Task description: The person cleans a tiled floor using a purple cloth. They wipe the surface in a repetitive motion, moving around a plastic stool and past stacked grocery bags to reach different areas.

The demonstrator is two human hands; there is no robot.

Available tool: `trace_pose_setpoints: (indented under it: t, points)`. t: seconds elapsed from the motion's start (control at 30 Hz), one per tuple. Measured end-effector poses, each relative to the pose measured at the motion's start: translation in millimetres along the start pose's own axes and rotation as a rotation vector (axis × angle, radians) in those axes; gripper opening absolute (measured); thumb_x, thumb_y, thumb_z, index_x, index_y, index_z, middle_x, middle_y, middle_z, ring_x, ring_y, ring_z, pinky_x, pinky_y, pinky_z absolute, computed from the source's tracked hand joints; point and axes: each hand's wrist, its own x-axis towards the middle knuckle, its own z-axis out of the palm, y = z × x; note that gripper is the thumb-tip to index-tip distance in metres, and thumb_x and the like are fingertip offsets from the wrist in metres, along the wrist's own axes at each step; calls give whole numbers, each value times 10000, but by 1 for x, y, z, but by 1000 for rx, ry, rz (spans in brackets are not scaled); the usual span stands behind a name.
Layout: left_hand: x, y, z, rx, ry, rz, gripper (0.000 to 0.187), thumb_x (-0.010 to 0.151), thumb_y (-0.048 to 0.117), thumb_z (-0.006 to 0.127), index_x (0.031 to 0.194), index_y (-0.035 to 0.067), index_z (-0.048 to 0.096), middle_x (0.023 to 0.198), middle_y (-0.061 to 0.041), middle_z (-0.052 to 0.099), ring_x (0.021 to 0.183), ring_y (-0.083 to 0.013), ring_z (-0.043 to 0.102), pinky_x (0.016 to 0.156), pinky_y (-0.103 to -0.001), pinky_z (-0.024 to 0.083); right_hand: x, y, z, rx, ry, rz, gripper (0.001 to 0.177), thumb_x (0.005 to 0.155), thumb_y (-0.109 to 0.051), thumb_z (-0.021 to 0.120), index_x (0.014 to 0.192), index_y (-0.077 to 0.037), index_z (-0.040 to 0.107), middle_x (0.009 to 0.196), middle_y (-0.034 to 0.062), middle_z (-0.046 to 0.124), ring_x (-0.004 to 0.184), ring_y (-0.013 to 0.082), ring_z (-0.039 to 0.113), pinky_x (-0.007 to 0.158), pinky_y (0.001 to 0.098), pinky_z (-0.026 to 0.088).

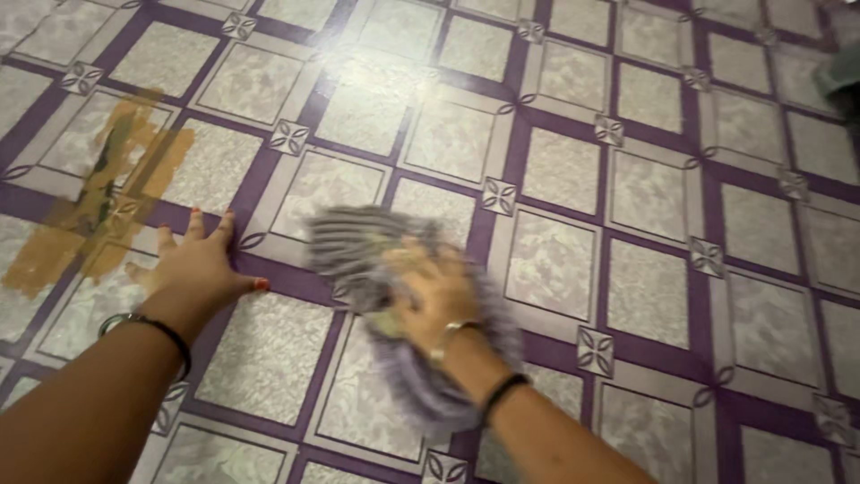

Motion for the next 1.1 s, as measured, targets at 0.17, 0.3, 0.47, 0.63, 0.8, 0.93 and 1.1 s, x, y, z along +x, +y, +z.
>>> trace_pose_setpoints:
  t: [0.17, 0.3, 0.47, 0.63, 0.8, 0.93, 1.1]
  points:
    - [-3, 1, 13, -89, 70, 147, 1183, 652, 658, 812, 1623, 416, 182, 1733, -11, 60, 1570, -389, 74, 1118, -808, 168, -71, 154, -77, -124, 275, 205, 338, 843, -239, 721, 1145, -88, 739, 1321, 135, 682, 1133, 381, 603, 1031, 490, 437]
    - [10, 10, 20, -167, 19, 186, 1302, 580, 772, 808, 1619, 374, 130, 1701, -158, -19, 1518, -516, -8, 1090, -801, 165, -93, 229, -105, -306, 374, 301, 439, 920, -281, 708, 1318, -96, 699, 1463, 171, 609, 1316, 430, 550, 1201, 539, 318]
    - [8, 22, 19, -129, 18, 140, 1361, 520, 814, 796, 1604, 377, 97, 1691, -167, -26, 1502, -554, 0, 1106, -745, 238, -49, 237, -93, -378, 345, 412, 519, 908, -341, 697, 1404, -191, 665, 1509, 145, 569, 1350, 552, 428, 1149, 540, 306]
    - [1, 33, 8, -95, 16, 99, 1354, 514, 765, 834, 1593, 415, 94, 1692, -141, -24, 1498, -551, 50, 1114, -704, 299, 33, 180, -54, -323, 230, 147, 586, 870, -357, 699, 1440, -258, 604, 1524, 124, 522, 1357, 533, 413, 1148, 565, 311]
    - [-3, 40, -10, -6, -83, 77, 1318, 594, 756, 830, 1597, 444, 34, 1699, -123, -51, 1480, -582, 63, 1123, -680, 330, 90, 98, -21, -229, 65, 12, 577, 850, -359, 684, 1414, -264, 604, 1527, 75, 501, 1420, 504, 343, 1163, 562, 273]
    - [-3, 50, -22, -8, -137, 24, 1344, 587, 714, 896, 1586, 492, 25, 1712, -85, -81, 1481, -606, 41, 1121, -683, 335, 121, 83, -20, -196, 61, 5, 547, 851, -345, 682, 1387, -252, 628, 1524, 70, 502, 1439, 486, 327, 1185, 546, 264]
    - [-7, 55, -32, -83, -121, -16, 1335, 548, 630, 949, 1563, 553, 86, 1719, -27, -70, 1485, -596, 60, 1119, -666, 354, 134, 80, -15, -149, 94, -7, 519, 863, -330, 689, 1371, -229, 651, 1517, 79, 524, 1433, 482, 349, 1189, 533, 285]
